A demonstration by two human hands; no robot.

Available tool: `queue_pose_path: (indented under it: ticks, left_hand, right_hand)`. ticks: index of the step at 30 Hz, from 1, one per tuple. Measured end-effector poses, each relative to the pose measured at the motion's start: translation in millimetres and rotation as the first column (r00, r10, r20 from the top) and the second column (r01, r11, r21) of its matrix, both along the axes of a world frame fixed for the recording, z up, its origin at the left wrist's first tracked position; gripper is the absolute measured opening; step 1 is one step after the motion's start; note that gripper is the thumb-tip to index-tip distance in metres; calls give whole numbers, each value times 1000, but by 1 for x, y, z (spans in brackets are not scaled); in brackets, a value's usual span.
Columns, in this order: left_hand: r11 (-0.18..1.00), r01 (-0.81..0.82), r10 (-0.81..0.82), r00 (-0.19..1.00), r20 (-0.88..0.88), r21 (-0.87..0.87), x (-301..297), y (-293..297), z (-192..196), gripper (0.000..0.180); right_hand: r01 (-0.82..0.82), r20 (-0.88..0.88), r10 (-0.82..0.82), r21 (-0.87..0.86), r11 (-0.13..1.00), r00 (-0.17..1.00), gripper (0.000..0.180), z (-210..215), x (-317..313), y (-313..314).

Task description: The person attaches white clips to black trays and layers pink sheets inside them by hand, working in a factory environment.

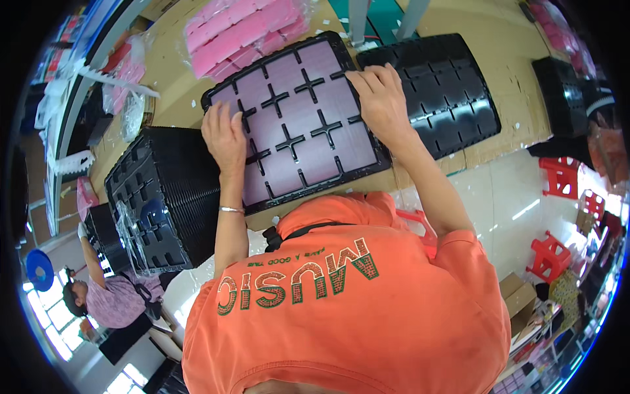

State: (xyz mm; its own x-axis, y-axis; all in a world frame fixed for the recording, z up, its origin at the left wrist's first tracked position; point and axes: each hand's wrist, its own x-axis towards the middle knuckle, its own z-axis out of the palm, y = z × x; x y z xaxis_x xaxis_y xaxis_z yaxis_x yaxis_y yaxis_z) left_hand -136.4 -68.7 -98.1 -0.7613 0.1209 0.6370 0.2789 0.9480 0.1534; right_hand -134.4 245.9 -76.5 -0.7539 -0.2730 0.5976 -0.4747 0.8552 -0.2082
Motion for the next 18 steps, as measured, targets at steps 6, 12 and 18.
queue_pose_path:
  ticks: [6, 12, 18]
  left_hand:
    - [968, -238, 243, 968, 60, -82, 15, -48, -10, 26]
    - [970, -234, 239, 968, 77, -65, 18, -47, -25, 31]
    - [990, -42, 66, 980, 187, -131, -2, -34, -14, 42]
  right_hand:
    - [-198, -21, 222, 373, 906, 975, 32, -21, -71, -26]
    - [-180, 37, 183, 445, 877, 982, 28, -27, -86, -30]
    - [-137, 91, 106, 491, 860, 990, 35, -38, -89, -25]
